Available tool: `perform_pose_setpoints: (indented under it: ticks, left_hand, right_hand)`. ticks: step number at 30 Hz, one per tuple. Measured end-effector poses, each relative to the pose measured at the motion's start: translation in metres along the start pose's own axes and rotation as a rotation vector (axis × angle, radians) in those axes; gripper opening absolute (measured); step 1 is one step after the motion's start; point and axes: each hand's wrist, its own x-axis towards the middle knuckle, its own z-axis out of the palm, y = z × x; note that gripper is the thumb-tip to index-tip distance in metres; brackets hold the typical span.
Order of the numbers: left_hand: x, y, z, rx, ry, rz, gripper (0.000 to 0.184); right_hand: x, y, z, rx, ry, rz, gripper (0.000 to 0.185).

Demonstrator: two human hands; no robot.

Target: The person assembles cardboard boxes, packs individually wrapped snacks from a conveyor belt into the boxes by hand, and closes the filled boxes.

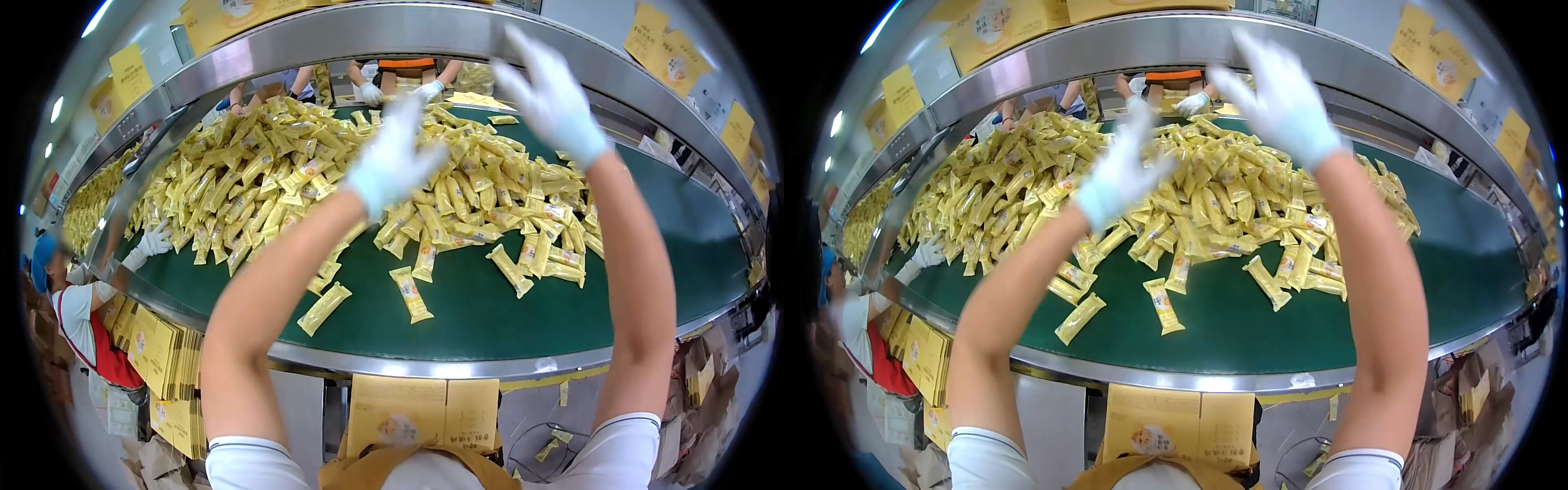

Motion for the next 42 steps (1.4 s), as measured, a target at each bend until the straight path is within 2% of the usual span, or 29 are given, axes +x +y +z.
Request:
perform_pose_setpoints:
  ticks: [1,2,3,4,5,6,8,9,10,11,13,14,16,17,20,21,23,26,27,28,30,31,32,33,34,36,37,40,42]
  left_hand:
    - [-0.055,-0.005,0.015,-0.091,-0.245,0.002,0.051]
    - [-0.097,0.008,0.001,0.282,-0.859,0.349,0.031]
    - [-0.133,0.031,0.0,0.041,-1.282,0.115,0.031]
    - [-0.187,0.029,-0.004,-0.266,-1.428,-0.031,0.042]
    - [-0.237,0.025,-0.003,-0.191,-1.733,-0.143,0.057]
    - [-0.267,0.031,-0.002,0.014,-1.953,-0.41,0.069]
    - [-0.326,0.032,-0.013,0.025,-1.588,-0.638,0.084]
    - [-0.358,0.034,-0.005,0.113,-1.408,-0.834,0.09]
    - [-0.392,0.033,0.007,0.199,-1.215,-1.015,0.098]
    - [-0.42,0.031,0.019,0.28,-1.007,-1.182,0.106]
    - [-0.457,0.034,0.045,0.027,-0.752,-1.267,0.117]
    - [-0.471,0.037,0.06,-0.099,-0.624,-1.298,0.123]
    - [-0.498,0.041,0.093,-0.041,-0.364,-1.242,0.119]
    - [-0.505,0.04,0.103,-0.015,-0.233,-1.209,0.118]
    - [-0.515,0.034,0.106,-0.057,-0.208,-1.156,0.108]
    - [-0.514,0.033,0.102,-0.14,-0.203,-1.188,0.102]
    - [-0.503,0.04,0.086,-0.306,-0.195,-1.248,0.089]
    - [-0.478,0.084,0.051,-0.627,0.123,-1.157,0.067]
    - [-0.488,0.082,0.053,-0.817,0.257,-0.996,0.061]
    - [-0.475,0.093,0.04,-0.972,0.232,-0.947,0.064]
    - [-0.444,0.133,-0.005,-1.272,0.168,-0.848,0.071]
    - [-0.453,0.14,-0.016,-1.33,0.026,-0.902,0.081]
    - [-0.449,0.148,-0.022,-1.327,-0.134,-0.791,0.081]
    - [-0.442,0.156,-0.025,-1.319,-0.294,-0.673,0.08]
    - [-0.436,0.16,-0.025,-1.302,-0.453,-0.55,0.079]
    - [-0.429,0.164,-0.022,-0.967,-0.611,-0.267,0.076]
    - [-0.425,0.173,-0.023,-1.012,-0.549,-0.224,0.067]
    - [-0.417,0.171,-0.023,-0.815,-0.619,0.018,0.062]
    - [-0.405,0.175,-0.029,-0.719,-0.638,0.149,0.055]
  right_hand:
    - [-0.038,-0.011,-0.004,0.201,-0.096,0.073,0.064]
    - [-0.081,-0.025,-0.014,0.409,-0.242,0.2,0.06]
    - [-0.131,-0.03,-0.018,0.475,-0.382,0.234,0.054]
    - [-0.174,-0.041,-0.039,0.648,-0.676,0.306,0.047]
    - [-0.216,-0.051,-0.059,0.764,-0.972,0.405,0.041]
    - [-0.266,-0.051,-0.057,0.869,-1.136,0.339,0.046]
    - [-0.35,-0.073,-0.065,0.819,-1.694,0.703,0.056]
    - [-0.372,-0.093,-0.069,0.627,-1.787,0.797,0.065]
    - [-0.434,-0.104,-0.058,0.6,-1.588,0.762,0.074]
    - [-0.476,-0.121,-0.042,0.477,-1.56,0.933,0.094]
    - [-0.503,-0.165,-0.025,0.605,-1.253,1.357,0.108]
    - [-0.511,-0.181,-0.016,0.597,-1.119,1.451,0.108]
    - [-0.519,-0.206,-0.009,0.574,-0.839,1.621,0.107]
    - [-0.518,-0.203,-0.008,0.602,-0.864,1.671,0.105]
    - [-0.507,-0.203,-0.033,0.966,-0.659,1.79,0.095]
    - [-0.494,-0.203,-0.045,1.173,-0.59,1.741,0.085]
    - [-0.485,-0.211,-0.057,1.109,-0.514,1.629,0.076]
    - [-0.496,-0.213,-0.064,0.984,-0.317,1.438,0.064]
    - [-0.485,-0.214,-0.078,0.923,-0.246,1.412,0.062]
    - [-0.48,-0.214,-0.086,0.864,-0.178,1.387,0.06]
    - [-0.461,-0.209,-0.105,1.167,0.166,1.33,0.05]
    - [-0.447,-0.204,-0.11,1.093,0.21,1.197,0.051]
    - [-0.436,-0.2,-0.115,1.014,0.254,1.061,0.053]
    - [-0.421,-0.2,-0.125,0.934,0.172,1.053,0.055]
    - [-0.423,-0.202,-0.126,0.892,0.193,1.093,0.054]
    - [-0.435,-0.206,-0.123,0.809,0.238,1.171,0.053]
    - [-0.444,-0.211,-0.121,0.765,0.266,1.215,0.052]
    - [-0.456,-0.217,-0.115,0.655,0.298,1.322,0.051]
    - [-0.423,-0.226,-0.14,0.961,0.365,1.528,0.044]
